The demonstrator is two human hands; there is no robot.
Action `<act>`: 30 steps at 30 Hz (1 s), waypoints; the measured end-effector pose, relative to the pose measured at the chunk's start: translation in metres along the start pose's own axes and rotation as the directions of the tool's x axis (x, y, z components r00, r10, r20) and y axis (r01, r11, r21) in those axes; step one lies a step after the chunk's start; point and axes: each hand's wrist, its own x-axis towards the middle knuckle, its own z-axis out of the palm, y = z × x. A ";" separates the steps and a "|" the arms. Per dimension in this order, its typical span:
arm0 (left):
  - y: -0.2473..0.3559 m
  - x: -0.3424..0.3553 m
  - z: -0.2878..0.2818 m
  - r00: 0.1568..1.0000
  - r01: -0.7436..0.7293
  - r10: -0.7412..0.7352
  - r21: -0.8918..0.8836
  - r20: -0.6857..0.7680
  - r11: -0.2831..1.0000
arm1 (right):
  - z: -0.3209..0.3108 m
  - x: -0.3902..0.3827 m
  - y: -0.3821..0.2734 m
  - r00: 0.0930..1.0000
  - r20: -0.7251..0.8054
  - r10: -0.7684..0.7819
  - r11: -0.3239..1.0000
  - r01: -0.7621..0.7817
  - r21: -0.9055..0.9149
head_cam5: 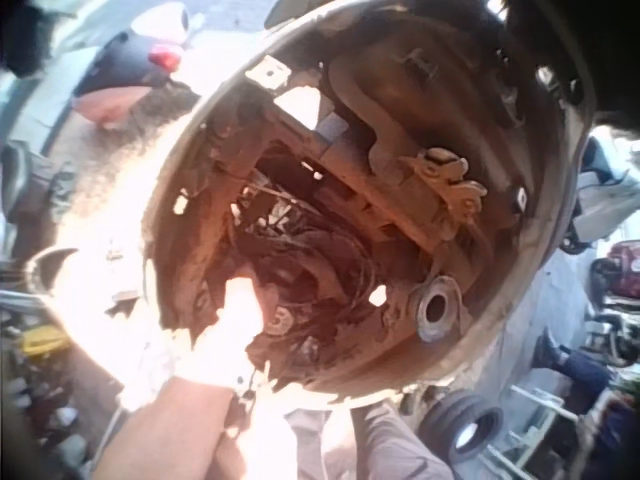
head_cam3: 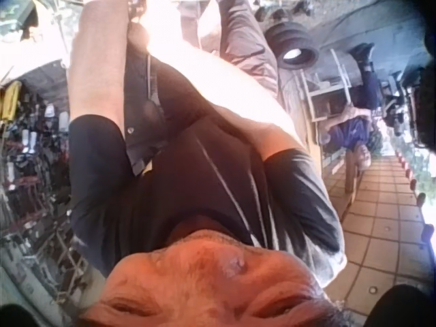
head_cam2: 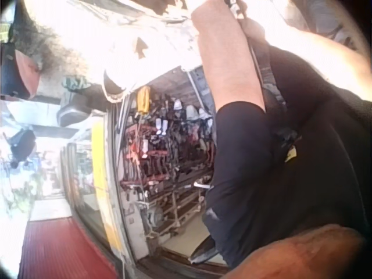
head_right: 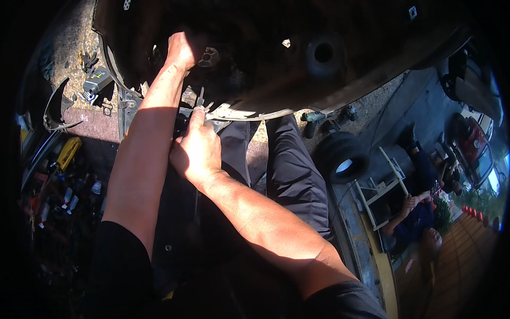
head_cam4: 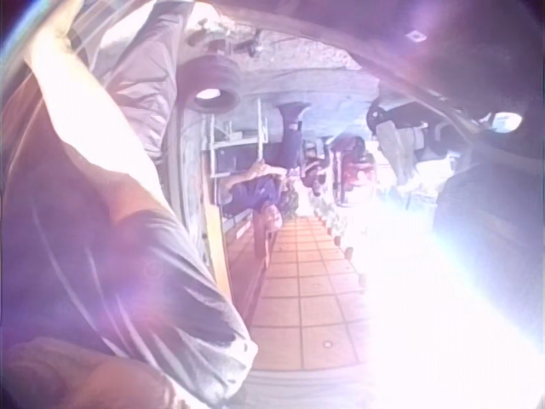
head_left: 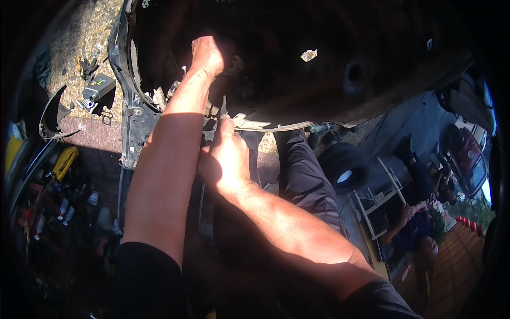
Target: The person retrieves a new scooter part from a cluttered workshop, wipes it with a cloth, and installs it into the front wheel area of a scooter. They use a cordless drill and a screwdriver to remove and secure components, then manually adjust the part into place.
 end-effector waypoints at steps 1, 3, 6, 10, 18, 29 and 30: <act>-0.001 0.000 0.000 1.000 -0.026 0.026 -0.002 -0.017 1.000 | 0.004 0.002 0.003 0.999 -0.026 -0.023 1.000 0.023 0.001; -0.003 -0.002 0.001 0.999 0.002 -0.003 -0.016 -0.033 1.000 | 0.010 0.001 0.007 0.999 -0.040 -0.024 0.999 0.024 -0.023; -0.003 -0.003 0.001 0.994 -0.070 0.069 -0.014 -0.083 0.997 | 0.014 0.003 0.011 0.995 -0.065 -0.070 0.997 0.068 -0.030; 0.000 -0.010 0.000 0.995 -0.053 0.050 -0.039 -0.092 0.998 | 0.014 0.004 0.020 1.000 -0.018 -0.020 1.000 0.020 -0.019; 0.006 -0.015 -0.010 0.997 -0.054 0.053 -0.036 -0.052 0.998 | 0.014 0.001 0.013 0.994 -0.053 -0.091 0.996 0.090 -0.014; 0.001 0.000 -0.013 0.974 0.064 -0.101 0.179 0.204 0.982 | -0.057 0.020 -0.025 0.998 0.026 -0.058 0.994 0.055 0.095; -0.003 0.001 -0.013 0.971 0.055 -0.103 0.219 0.216 0.974 | -0.055 0.019 -0.026 0.997 0.077 -0.021 0.997 0.015 0.078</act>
